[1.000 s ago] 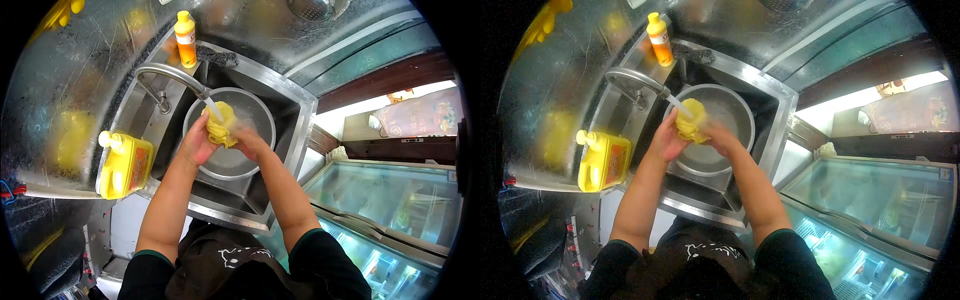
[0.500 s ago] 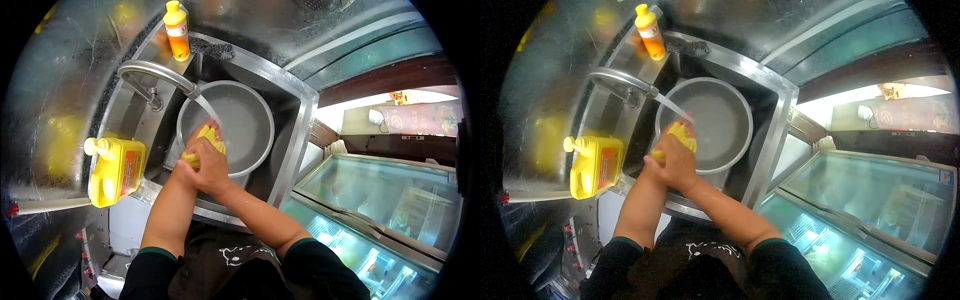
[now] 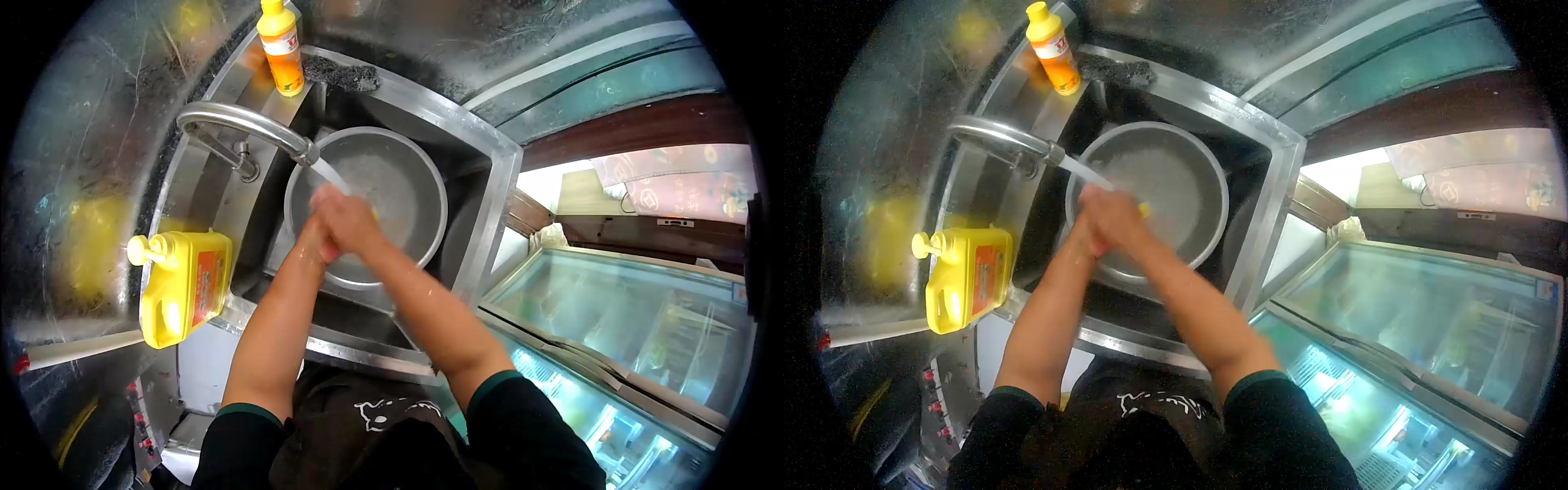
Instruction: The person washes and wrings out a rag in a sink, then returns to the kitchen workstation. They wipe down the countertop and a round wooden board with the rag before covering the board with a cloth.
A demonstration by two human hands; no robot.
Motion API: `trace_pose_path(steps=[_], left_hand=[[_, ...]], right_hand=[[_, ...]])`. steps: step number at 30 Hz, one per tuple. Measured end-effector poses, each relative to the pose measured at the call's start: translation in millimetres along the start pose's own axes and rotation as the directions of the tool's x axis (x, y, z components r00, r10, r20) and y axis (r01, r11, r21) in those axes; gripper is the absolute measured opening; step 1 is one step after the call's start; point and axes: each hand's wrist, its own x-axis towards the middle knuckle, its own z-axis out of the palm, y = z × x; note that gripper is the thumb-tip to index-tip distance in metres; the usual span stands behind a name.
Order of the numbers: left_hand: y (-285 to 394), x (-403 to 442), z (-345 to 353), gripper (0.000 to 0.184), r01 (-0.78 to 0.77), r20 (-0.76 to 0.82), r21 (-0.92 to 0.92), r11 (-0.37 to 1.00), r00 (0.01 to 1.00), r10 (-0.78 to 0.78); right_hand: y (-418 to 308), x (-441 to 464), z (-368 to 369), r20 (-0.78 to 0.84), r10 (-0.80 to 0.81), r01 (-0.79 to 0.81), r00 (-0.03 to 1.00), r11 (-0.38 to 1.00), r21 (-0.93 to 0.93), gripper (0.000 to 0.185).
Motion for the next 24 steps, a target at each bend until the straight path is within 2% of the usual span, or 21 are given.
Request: trace_pose_path(steps=[1,3,4,6,7,8,9,10,11,12,15,16,17,19,21,24], left_hand=[[-4.9,7.7,-12.5,0.041,-0.103,0.099,0.05,0.993,0.99,0.097],[-22.7,28.1,-50.1,0.041,-0.305,0.299,0.122,0.944,0.919,0.258],[-33.1,40.3,-69.0,0.041,-0.41,0.397,0.139,0.901,0.857,0.328],[-50.9,68.4,-93.5,0.041,-0.528,0.458,0.456,0.717,0.83,0.319],[-50.3,93.8,-95.8,0.042,-0.491,0.409,0.713,0.5,0.871,0.273],[-48.0,91.1,-86.0,0.042,-0.368,0.266,0.762,0.533,0.928,0.261],[-45.7,88.6,-76.3,0.042,-0.239,0.117,0.786,0.571,0.963,0.242],[-32.8,52.0,-36.2,0.042,-0.073,-0.104,0.548,0.834,0.983,0.154],[-17.3,23.5,-2.8,0.042,0.058,-0.281,0.212,0.976,0.96,0.004],[-9.9,12.7,9.7,0.044,0.017,-0.17,0.134,0.991,0.985,0.006],[6.0,5.0,-5.4,0.051,-0.092,-0.064,0.423,0.901,0.989,0.13],[0.3,11.5,-14.4,0.049,-0.247,0.006,0.602,0.76,0.952,0.305],[-12.5,23.3,-27.5,0.047,-0.375,0.108,0.739,0.56,0.886,0.451],[-12.8,16.5,-21.7,0.039,-0.508,0.279,0.808,0.299,0.776,0.565],[-10.6,6.4,-14.5,0.029,-0.577,0.371,0.775,0.258,0.746,0.553],[-1.3,43.8,-50.1,0.023,-0.415,0.215,0.819,0.395,0.862,0.46]], right_hand=[[-18.1,-13.1,6.0,0.025,-0.076,0.079,0.997,0.989,-0.126,0.023],[-40.4,-39.6,15.6,-0.058,-0.39,0.362,0.919,0.893,-0.267,0.02],[-38.1,-39.9,14.8,-0.043,-0.442,0.41,0.896,0.86,-0.305,0.02],[-33.2,-41.6,14.2,-0.011,-0.535,0.493,0.845,0.786,-0.372,0.02],[-16.9,-31.6,16.9,-0.011,-0.438,0.377,0.899,0.786,-0.49,0.022],[10.3,-14.8,19.4,-0.025,-0.334,0.254,0.942,0.759,-0.6,0.024],[44.7,6.6,10.0,-0.126,-0.494,0.341,0.86,0.742,-0.578,0.028],[69.8,22.6,-4.8,-0.227,-0.628,0.426,0.744,0.708,-0.563,0.032],[56.4,29.7,-21.5,-0.176,-0.345,0.188,0.922,0.795,-0.577,0.031],[35.8,35.4,-35.2,-0.123,-0.019,-0.06,0.992,0.795,-0.604,0.031],[19.3,50.0,-51.4,-0.194,0.329,-0.382,0.924,0.782,-0.492,0.043],[9.6,50.5,-58.0,-0.114,0.349,-0.357,0.93,0.79,-0.498,0.043],[-1.3,50.2,-64.4,-0.032,0.368,-0.333,0.929,0.798,-0.502,0.043],[-7.6,53.3,-68.0,0.107,0.413,-0.333,0.904,0.841,-0.426,0.04],[-3.8,56.2,-65.1,0.222,0.465,-0.409,0.857,0.876,-0.254,0.035],[-8.7,46.5,-90.0,0.413,0.196,-0.268,0.889,0.955,0.123,0.039]])
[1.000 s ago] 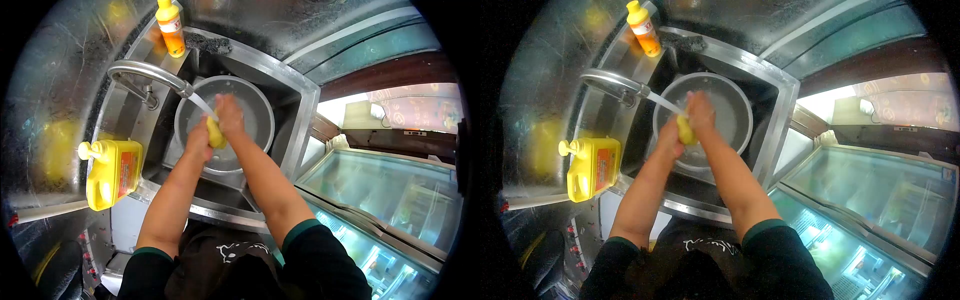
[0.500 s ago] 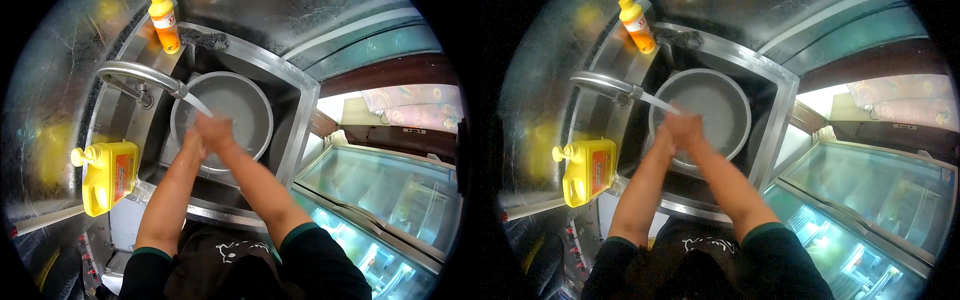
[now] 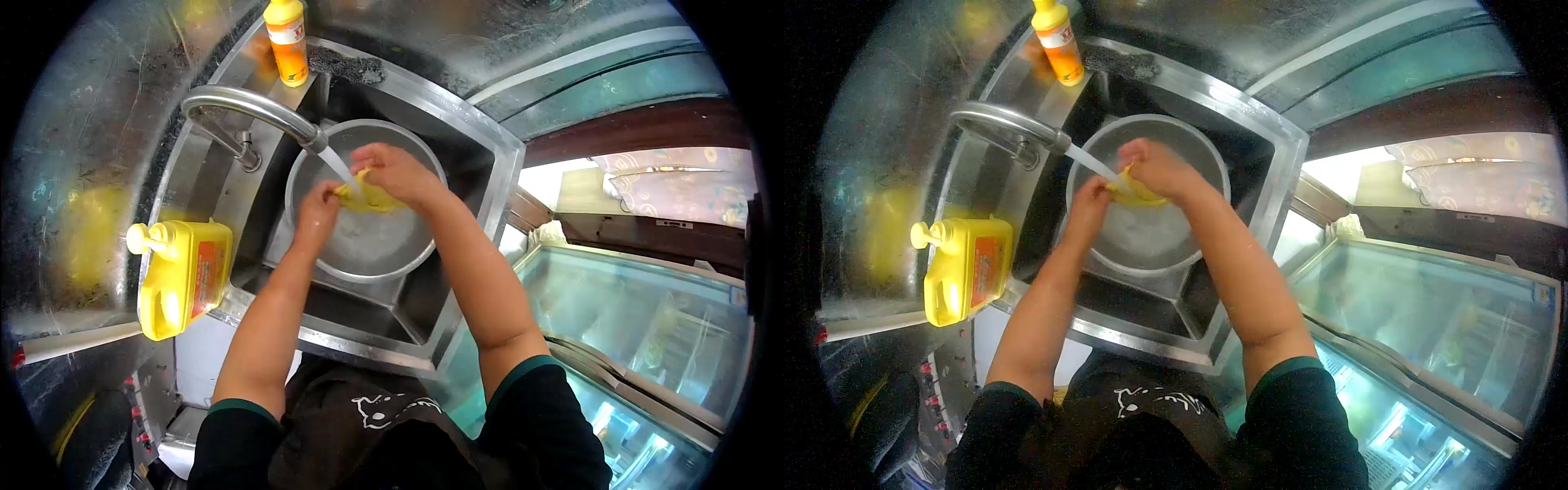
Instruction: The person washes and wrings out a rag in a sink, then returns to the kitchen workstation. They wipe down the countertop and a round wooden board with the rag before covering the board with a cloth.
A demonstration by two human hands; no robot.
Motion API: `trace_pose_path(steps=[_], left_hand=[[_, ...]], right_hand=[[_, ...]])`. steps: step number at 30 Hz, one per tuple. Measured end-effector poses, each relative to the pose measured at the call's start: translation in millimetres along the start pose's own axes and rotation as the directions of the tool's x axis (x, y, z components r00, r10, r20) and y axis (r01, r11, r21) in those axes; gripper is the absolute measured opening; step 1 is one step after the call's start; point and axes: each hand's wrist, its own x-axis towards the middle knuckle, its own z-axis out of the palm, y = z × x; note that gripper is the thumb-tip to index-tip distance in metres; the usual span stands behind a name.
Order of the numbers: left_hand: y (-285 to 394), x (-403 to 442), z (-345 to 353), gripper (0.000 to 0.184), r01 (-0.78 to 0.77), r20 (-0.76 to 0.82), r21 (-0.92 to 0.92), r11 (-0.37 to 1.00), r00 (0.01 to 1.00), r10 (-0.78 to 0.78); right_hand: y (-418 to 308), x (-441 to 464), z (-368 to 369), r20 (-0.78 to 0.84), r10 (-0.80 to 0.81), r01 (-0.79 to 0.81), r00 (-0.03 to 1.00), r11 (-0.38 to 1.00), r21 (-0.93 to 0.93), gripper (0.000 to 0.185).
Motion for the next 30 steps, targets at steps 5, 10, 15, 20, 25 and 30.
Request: trace_pose_path(steps=[5,10,15,20,25,30], left_hand=[[-4.7,-6.3,-41.0,0.027,0.186,-0.072,-0.513,0.838,0.964,-0.258],[62.2,-27.5,-48.8,0.04,0.412,0.401,-0.88,0.235,0.911,-0.095],[93.6,-33.0,-17.3,0.055,0.408,0.438,-0.858,0.311,0.898,0.03],[115.6,-38.8,-35.1,0.05,0.343,0.374,-0.887,0.309,0.926,0.045],[66.0,-31.0,-43.5,0.057,0.343,0.145,-0.688,0.64,0.929,-0.341],[62.1,-34.8,-11.7,0.06,0.499,0.336,-0.641,0.583,0.866,-0.371]], right_hand=[[-11.7,-25.0,-41.1,-0.068,-0.174,0.112,0.982,0.84,-0.531,0.048],[12.1,-26.4,-49.7,-0.084,0.051,-0.098,0.995,0.575,-0.812,0.047],[92.8,-6.6,6.9,0.172,-0.551,0.468,0.817,0.459,-0.755,0.058],[66.5,-4.4,17.5,-0.038,0.176,-0.169,0.984,0.977,0.133,0.053],[39.0,-37.1,28.7,-0.169,-0.097,0.182,0.981,0.759,0.625,0.025],[23.8,-56.8,94.9,-0.104,-0.241,0.255,0.965,0.954,0.155,0.019]])
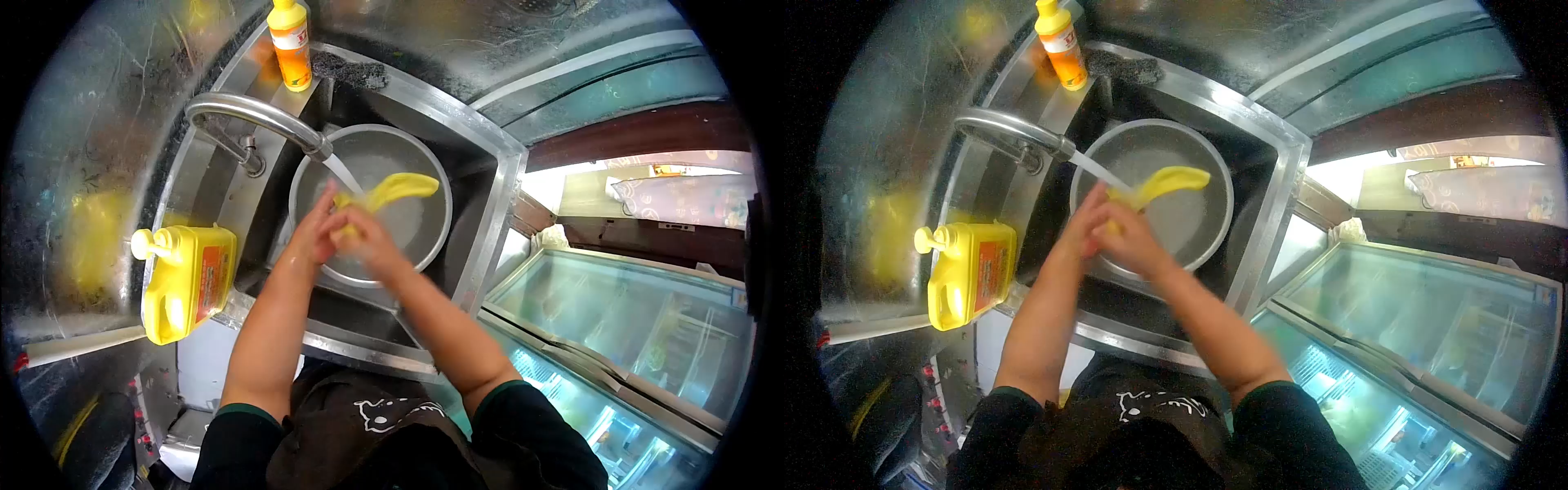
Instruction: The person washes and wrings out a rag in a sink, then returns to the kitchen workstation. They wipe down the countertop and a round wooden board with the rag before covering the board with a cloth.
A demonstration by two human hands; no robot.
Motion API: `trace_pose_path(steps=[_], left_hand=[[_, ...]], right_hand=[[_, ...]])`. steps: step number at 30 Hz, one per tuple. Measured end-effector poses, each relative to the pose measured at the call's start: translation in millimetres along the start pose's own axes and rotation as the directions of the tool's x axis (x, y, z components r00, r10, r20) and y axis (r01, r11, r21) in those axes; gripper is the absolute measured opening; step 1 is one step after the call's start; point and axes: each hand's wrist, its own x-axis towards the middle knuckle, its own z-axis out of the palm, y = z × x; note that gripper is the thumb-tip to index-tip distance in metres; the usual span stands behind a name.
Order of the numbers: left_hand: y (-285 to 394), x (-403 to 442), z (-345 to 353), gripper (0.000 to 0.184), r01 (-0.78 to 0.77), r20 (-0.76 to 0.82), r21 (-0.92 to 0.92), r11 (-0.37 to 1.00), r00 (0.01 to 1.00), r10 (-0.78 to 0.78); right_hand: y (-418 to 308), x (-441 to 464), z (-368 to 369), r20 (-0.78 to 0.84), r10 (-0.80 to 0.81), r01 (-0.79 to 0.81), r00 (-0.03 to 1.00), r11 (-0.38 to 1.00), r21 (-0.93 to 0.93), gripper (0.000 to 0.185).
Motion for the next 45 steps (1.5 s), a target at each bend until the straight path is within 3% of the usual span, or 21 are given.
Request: trace_pose_path(steps=[2,6,7,8,9,10,11,13,17,19,20,21,23,29,31,33,36,38,42,44,45], left_hand=[[-3.6,-0.1,14.0,0.049,-0.048,0.086,-0.08,0.996,0.995,0.055],[-48.4,60.1,-18.1,0.039,-0.2,0.556,-0.27,0.942,0.766,0.322],[-60.4,73.8,-30.1,0.038,-0.221,0.662,-0.326,0.919,0.64,0.389],[-57.9,72.2,-23.2,0.036,-0.204,0.588,-0.307,0.93,0.728,0.353],[-54.8,70.2,-15.8,0.035,-0.181,0.506,-0.292,0.939,0.804,0.312],[-44.0,43.2,16.2,0.033,-0.084,0.162,-0.226,0.971,0.979,0.123],[-37.3,27.9,32.5,0.031,0.027,-0.221,-0.202,0.979,0.973,-0.072],[-56.2,64.8,2.2,0.033,0.013,-0.053,-0.238,0.971,0.998,-0.026],[-78.4,100.7,-73.5,0.039,0.105,0.21,-0.433,0.895,0.978,-0.014],[-67.8,83.1,-51.1,0.04,0.055,0.049,-0.338,0.939,0.998,-0.041],[-42.9,47.2,0.6,0.04,0.003,-0.18,-0.182,0.983,0.983,-0.037],[-29.2,26.9,30.4,0.039,-0.014,-0.395,-0.016,1.0,0.919,0.006],[-33.7,35.5,14.6,0.037,-0.146,-0.291,-0.093,0.985,0.95,0.114],[-4.4,15.8,-43.0,0.026,-0.38,-0.136,0.232,0.896,0.899,0.416],[2.4,12.4,-21.0,0.023,-0.475,-0.037,0.045,0.879,0.879,0.476],[13.3,5.3,8.5,0.024,-0.365,0.142,-0.177,0.914,0.909,0.391],[27.2,-14.4,35.9,0.025,-0.226,0.283,-0.348,0.91,0.9,0.332],[31.1,-22.6,34.5,0.028,-0.238,0.25,-0.417,0.877,0.898,0.362],[16.0,-13.9,-5.7,0.048,-0.361,-0.088,-0.151,0.92,0.932,0.351],[5.3,-2.5,-4.0,0.049,-0.021,-0.053,-0.131,0.991,0.998,0.014],[-0.9,3.4,-3.1,0.05,0.15,-0.039,-0.12,0.981,0.987,-0.155]], right_hand=[[-21.0,-19.8,44.7,-0.098,-0.244,0.175,0.965,0.873,-0.455,0.02],[-6.6,-5.8,61.8,-0.255,-0.499,0.173,0.828,0.661,-0.73,0.026],[5.1,6.5,50.5,-0.25,-0.449,0.053,0.858,0.561,-0.826,0.024],[18.4,27.7,29.1,-0.251,-0.406,-0.057,0.879,0.432,-0.9,0.022],[32.8,45.7,-2.7,-0.296,-0.357,-0.097,0.886,0.482,-0.871,0.021],[43.9,52.1,-23.0,-0.339,-0.298,-0.14,0.892,0.531,-0.835,0.02],[48.1,52.3,-18.5,-0.367,-0.35,-0.11,0.862,0.578,-0.809,0.021],[51.4,58.5,-14.3,-0.418,-0.454,-0.039,0.787,0.64,-0.768,0.024],[28.1,21.6,29.8,-0.24,-0.298,-0.017,0.924,0.595,-0.803,0.025],[31.4,40.0,3.4,-0.265,-0.099,-0.188,0.959,0.477,-0.859,0.025],[46.4,46.9,-14.3,-0.369,-0.326,-0.133,0.87,0.566,-0.814,0.029],[50.6,53.7,-24.3,-0.4,-0.255,-0.215,0.88,0.538,-0.815,0.028],[55.2,68.5,-43.5,-0.449,-0.118,-0.354,0.886,0.453,-0.818,0.025],[67.0,45.3,-118.2,-0.229,-0.104,-0.035,0.968,0.845,-0.533,0.03],[57.7,27.7,-101.0,-0.123,-0.226,0.019,0.966,0.542,-0.84,0.035],[61.2,26.3,-86.9,-0.109,-0.228,0.019,0.968,0.498,-0.867,0.04],[74.2,38.1,-79.5,-0.234,0.083,-0.184,0.969,0.873,-0.452,0.047],[47.3,47.4,-86.4,-0.17,0.475,-0.481,0.863,0.877,0.009,0.051],[17.4,33.9,-77.6,-0.299,0.142,-0.207,0.944,0.958,-0.2,0.045],[17.9,24.0,-59.1,-0.183,-0.216,0.093,0.959,0.851,-0.517,0.042],[22.6,19.9,-43.6,-0.231,-0.216,0.096,0.949,0.894,-0.438,0.035]])
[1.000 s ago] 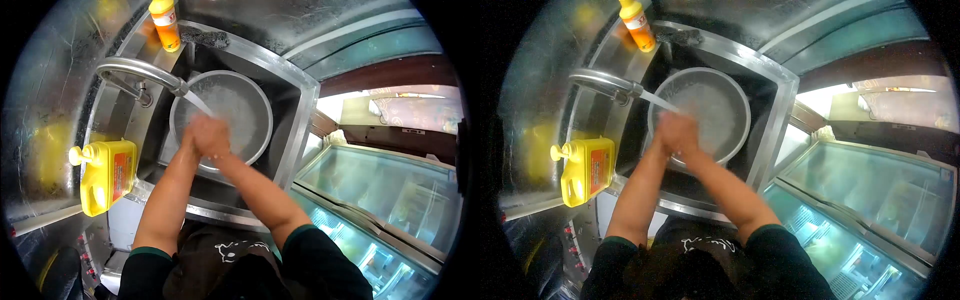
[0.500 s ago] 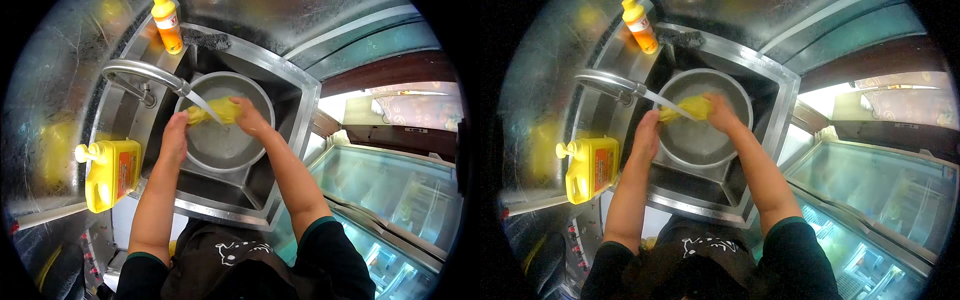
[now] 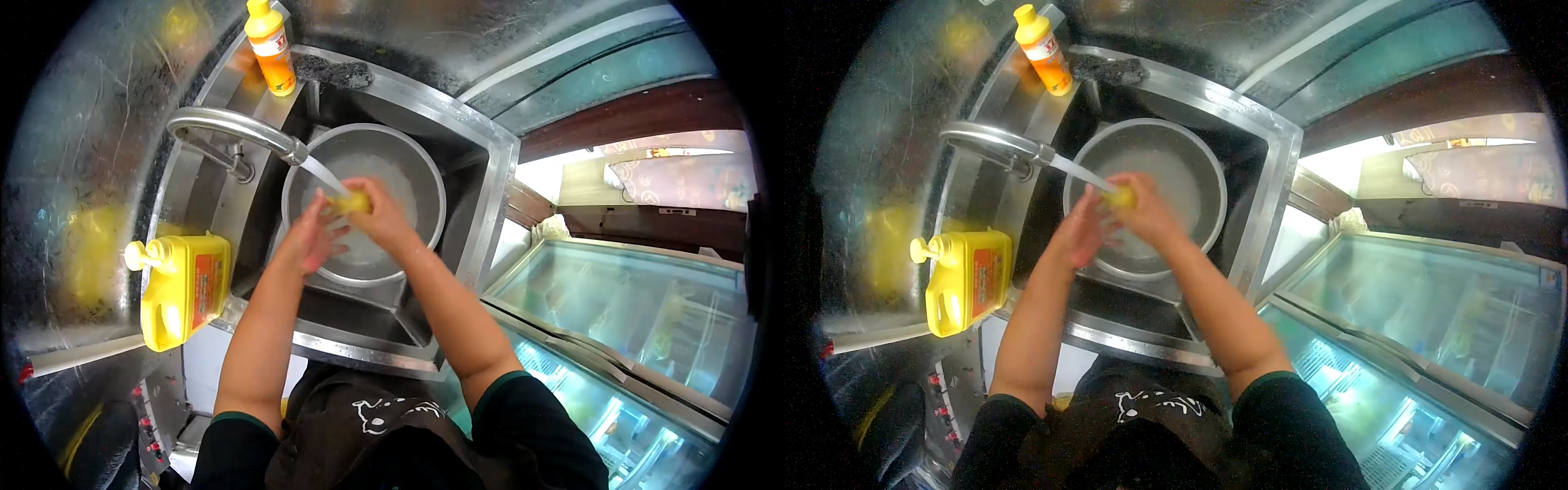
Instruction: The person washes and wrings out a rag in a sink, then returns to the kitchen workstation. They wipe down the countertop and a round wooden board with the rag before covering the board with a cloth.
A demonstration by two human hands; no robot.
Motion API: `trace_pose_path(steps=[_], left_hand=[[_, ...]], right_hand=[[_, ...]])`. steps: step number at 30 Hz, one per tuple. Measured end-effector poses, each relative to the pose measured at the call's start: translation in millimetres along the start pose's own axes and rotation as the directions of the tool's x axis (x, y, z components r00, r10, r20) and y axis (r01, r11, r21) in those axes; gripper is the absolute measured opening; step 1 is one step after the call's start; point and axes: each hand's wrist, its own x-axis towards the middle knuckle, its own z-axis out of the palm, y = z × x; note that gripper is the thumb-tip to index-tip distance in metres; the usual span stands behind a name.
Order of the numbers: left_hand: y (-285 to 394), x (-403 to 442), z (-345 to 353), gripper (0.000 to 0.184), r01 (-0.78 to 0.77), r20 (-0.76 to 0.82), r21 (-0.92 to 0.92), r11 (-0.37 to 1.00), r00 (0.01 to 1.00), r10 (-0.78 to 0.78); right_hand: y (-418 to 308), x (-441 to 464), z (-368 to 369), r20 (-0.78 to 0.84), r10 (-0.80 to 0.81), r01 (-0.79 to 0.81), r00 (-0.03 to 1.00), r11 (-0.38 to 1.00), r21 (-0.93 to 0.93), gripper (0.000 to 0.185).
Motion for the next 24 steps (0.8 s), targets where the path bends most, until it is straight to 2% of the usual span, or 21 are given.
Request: trace_pose_path(steps=[1,3,4,6,7,8,9,11,12,14,16,17,18,20,21,23,24], left_hand=[[-7.0,6.2,-2.9,0.048,0.01,0.22,-0.106,0.994,0.975,0.014],[-8.4,19.2,-1.1,0.043,0.187,0.283,-0.341,0.921,0.955,-0.089],[-9.2,27.5,-1.0,0.04,0.276,0.324,-0.447,0.851,0.936,-0.134],[-21.4,61.1,-14.3,0.034,0.016,0.295,-0.254,0.967,0.954,0.062],[-25.2,62.5,-18.8,0.031,-0.176,0.298,-0.062,0.982,0.936,0.186],[-28.9,63.7,-23.1,0.027,-0.358,0.297,0.131,0.925,0.904,0.308],[-31.7,50.7,-25.6,0.024,-0.551,0.346,0.389,0.739,0.83,0.437],[-22.4,33.4,-16.9,0.02,-0.603,0.322,0.53,0.596,0.793,0.517],[-13.3,25.9,-4.9,0.019,-0.524,0.213,0.447,0.725,0.849,0.483],[-5.2,9.7,23.2,0.019,-0.328,0.011,0.211,0.921,0.943,0.334],[1.8,3.2,37.9,0.02,-0.138,-0.14,-0.076,0.987,0.982,0.127],[-11.7,14.5,10.5,0.029,-0.17,-0.027,0.036,0.985,0.985,0.171],[-11.6,24.0,-5.3,0.031,-0.194,-0.022,0.001,0.981,0.981,0.194],[-13.2,34.0,-19.5,0.035,-0.238,-0.01,-0.101,0.966,0.971,0.238],[-9.4,28.2,-10.7,0.038,-0.231,-0.055,-0.217,0.948,0.973,0.224],[1.7,0.1,4.6,0.036,-0.105,-0.062,-0.197,0.975,0.994,0.094],[0.1,5.7,1.1,0.035,-0.093,0.072,-0.201,0.975,0.991,0.109]], right_hand=[[-3.5,-10.0,16.9,-0.043,0.026,-0.022,0.999,0.996,0.089,0.027],[-45.2,-22.3,30.3,-0.051,-0.187,0.183,0.981,0.98,-0.073,0.02],[-61.8,-32.5,36.1,-0.072,-0.214,0.208,0.974,0.974,-0.087,0.017],[-82.3,-47.4,47.8,-0.117,-0.268,0.255,0.956,0.96,-0.111,0.013],[-81.3,-47.3,55.2,-0.134,-0.287,0.263,0.949,0.949,-0.171,0.013],[-79.2,-48.1,62.4,-0.151,-0.305,0.267,0.94,0.936,-0.23,0.015],[-76.0,-49.2,66.2,-0.168,-0.326,0.27,0.93,0.919,-0.289,0.018],[-52.7,-26.4,63.0,-0.205,-0.411,0.332,0.888,0.882,-0.334,0.02],[-42.8,-10.0,60.1,-0.221,-0.455,0.362,0.863,0.861,-0.358,0.021],[-34.4,5.1,54.0,-0.04,-0.302,0.247,0.952,0.843,-0.478,0.016],[12.7,36.8,49.4,-0.148,-0.471,0.302,0.87,0.745,-0.595,0.018],[16.4,57.2,39.8,-0.148,-0.118,0.012,0.982,0.818,-0.575,0.017],[17.0,70.4,31.4,-0.135,0.247,-0.28,0.96,0.782,-0.556,0.017],[15.8,68.3,23.2,-0.15,0.213,-0.245,0.966,0.935,-0.255,0.015],[14.0,73.0,22.1,-0.16,0.189,-0.205,0.969,0.974,-0.094,0.014],[-23.1,54.6,23.3,0.003,0.128,-0.128,0.992,0.989,0.067,0.015],[-37.5,41.5,23.8,0.077,0.087,-0.098,0.993,0.984,0.148,0.016]])
